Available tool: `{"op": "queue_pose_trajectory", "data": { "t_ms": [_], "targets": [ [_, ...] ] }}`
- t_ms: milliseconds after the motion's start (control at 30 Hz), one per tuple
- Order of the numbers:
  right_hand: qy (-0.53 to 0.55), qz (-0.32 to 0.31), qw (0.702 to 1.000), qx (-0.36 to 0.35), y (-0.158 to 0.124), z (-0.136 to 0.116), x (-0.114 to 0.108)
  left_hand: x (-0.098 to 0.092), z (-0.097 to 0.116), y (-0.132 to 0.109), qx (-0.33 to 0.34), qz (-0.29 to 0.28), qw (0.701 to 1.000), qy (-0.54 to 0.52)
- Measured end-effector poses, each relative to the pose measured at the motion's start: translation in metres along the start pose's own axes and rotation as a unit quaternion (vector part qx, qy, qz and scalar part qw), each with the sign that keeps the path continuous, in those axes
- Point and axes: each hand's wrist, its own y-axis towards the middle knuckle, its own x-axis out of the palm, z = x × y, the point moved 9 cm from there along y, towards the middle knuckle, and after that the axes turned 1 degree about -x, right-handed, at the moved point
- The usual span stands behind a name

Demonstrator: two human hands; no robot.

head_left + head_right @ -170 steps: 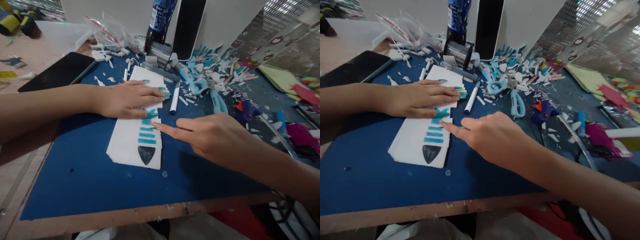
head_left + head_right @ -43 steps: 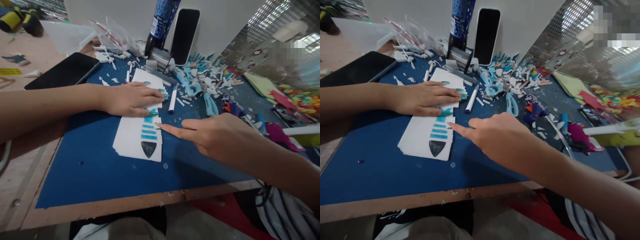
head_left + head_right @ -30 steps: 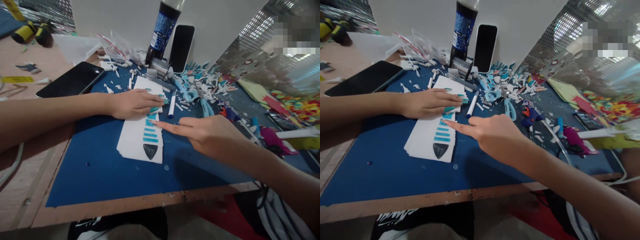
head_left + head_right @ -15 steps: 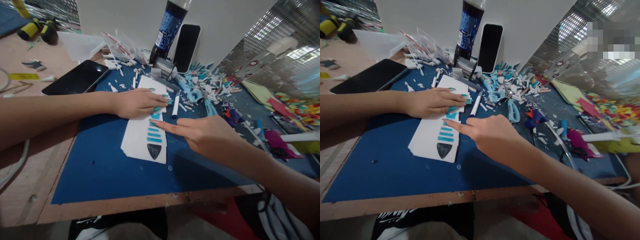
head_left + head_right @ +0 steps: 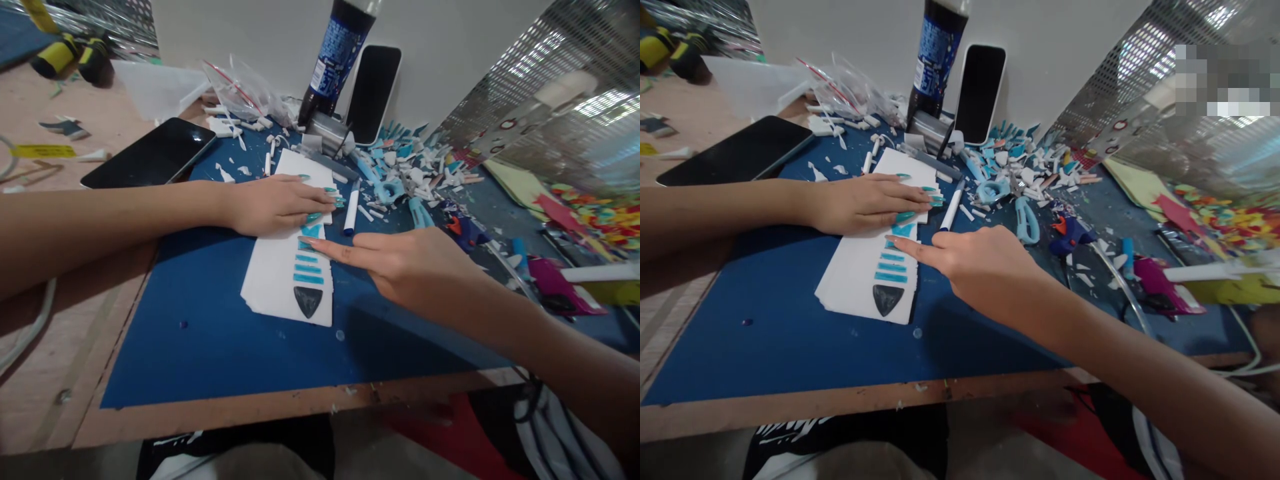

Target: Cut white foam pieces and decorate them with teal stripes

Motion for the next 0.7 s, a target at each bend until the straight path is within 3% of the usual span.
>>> {"op": "queue_pose_trajectory", "data": {
  "t_ms": [267, 433, 700],
  "targets": [
    [0.004, -0.030, 1.000, 0.003, 0.0027, 0.0005, 0.0011, -0.0020, 0.0018, 0.0001, 0.000, 0.007, 1.000, -0.007],
    [0.013, 0.001, 1.000, -0.015, 0.0050, -0.0024, -0.0075, -0.0015, 0.0015, 0.0001, 0.002, 0.012, 1.000, -0.009],
    [-0.010, 0.000, 1.000, -0.020, 0.0071, -0.0051, -0.0066, -0.0017, 0.0020, 0.0009, -0.002, 0.013, 1.000, -0.003]
  ]
}}
